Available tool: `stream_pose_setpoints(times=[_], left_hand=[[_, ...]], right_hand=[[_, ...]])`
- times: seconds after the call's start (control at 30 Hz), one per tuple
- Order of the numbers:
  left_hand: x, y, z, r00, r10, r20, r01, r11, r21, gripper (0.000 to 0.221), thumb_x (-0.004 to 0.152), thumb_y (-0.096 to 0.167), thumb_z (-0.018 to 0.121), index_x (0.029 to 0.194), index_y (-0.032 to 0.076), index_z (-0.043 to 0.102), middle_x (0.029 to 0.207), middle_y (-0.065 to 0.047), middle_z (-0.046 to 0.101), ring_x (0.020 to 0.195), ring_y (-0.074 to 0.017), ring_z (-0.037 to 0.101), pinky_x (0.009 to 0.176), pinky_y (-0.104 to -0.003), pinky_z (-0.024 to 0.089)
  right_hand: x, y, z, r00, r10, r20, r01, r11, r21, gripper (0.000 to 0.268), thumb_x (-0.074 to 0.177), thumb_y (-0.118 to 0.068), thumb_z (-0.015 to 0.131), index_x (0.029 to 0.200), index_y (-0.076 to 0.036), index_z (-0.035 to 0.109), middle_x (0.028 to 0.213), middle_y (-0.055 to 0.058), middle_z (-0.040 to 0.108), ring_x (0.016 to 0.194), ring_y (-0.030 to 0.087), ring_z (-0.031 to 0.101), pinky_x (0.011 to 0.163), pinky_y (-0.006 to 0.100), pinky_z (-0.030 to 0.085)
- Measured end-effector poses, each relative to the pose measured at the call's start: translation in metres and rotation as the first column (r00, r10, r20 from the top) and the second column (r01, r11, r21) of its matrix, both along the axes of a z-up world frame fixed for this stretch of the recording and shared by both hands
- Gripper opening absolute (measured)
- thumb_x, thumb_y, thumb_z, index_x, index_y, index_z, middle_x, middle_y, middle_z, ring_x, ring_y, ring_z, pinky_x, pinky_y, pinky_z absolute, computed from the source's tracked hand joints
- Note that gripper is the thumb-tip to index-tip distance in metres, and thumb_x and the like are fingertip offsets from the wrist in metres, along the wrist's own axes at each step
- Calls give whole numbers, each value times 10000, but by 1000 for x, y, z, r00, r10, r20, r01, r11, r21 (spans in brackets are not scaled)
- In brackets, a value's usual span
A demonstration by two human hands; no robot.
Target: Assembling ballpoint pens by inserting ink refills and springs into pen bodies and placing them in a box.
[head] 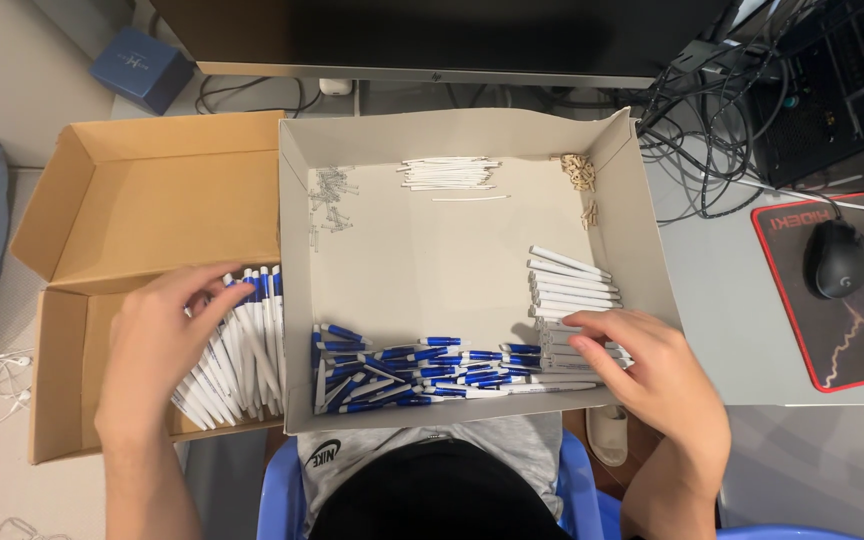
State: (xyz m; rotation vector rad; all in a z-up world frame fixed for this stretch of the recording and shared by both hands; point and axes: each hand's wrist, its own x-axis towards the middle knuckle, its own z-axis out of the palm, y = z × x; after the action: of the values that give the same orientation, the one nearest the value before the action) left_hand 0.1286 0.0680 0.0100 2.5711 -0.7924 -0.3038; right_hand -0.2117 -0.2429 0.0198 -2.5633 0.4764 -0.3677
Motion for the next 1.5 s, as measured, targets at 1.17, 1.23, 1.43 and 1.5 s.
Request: stream_pose_setpoints(times=[1.17,1.23,1.43,1.5], left_hand=[[-27,-46,33,731,-507,457,609,787,-102,229,919,226,755,1111,107,719,1162,-70,722,1037,-303,677,849,-439,538],[-4,-94,31,653,-613,444,670,741,37,254,909,278,754,1086,101,714,1120,-84,738,1025,-302,689,829,-453,574],[61,-212,-7,634,-765,112,571,561,599,186,911,288,684,1007,132,721,1031,-88,734,928,-351,736,688,-505,583],[58,-217,-19,647,-761,56,600,552,579,165,889,199,643,976,85,725,1014,-133,730,961,-367,715,719,-520,580]], right_hand=[[6,-4,-7,961,81,-264,-64,995,73,330,973,-379,586,1148,-144,738,1063,7,818,917,210,766,843,366,559],[9,-6,-6,935,132,-328,-115,991,73,371,986,-421,555,1173,-150,725,1103,17,814,987,229,770,874,390,560],[23,-6,12,791,324,-519,-359,933,36,379,1026,-423,577,1305,-168,607,909,70,766,784,336,743,690,470,554],[16,0,14,770,351,-532,-377,924,64,369,1041,-415,562,1284,-142,614,924,80,730,797,341,710,700,481,539]])
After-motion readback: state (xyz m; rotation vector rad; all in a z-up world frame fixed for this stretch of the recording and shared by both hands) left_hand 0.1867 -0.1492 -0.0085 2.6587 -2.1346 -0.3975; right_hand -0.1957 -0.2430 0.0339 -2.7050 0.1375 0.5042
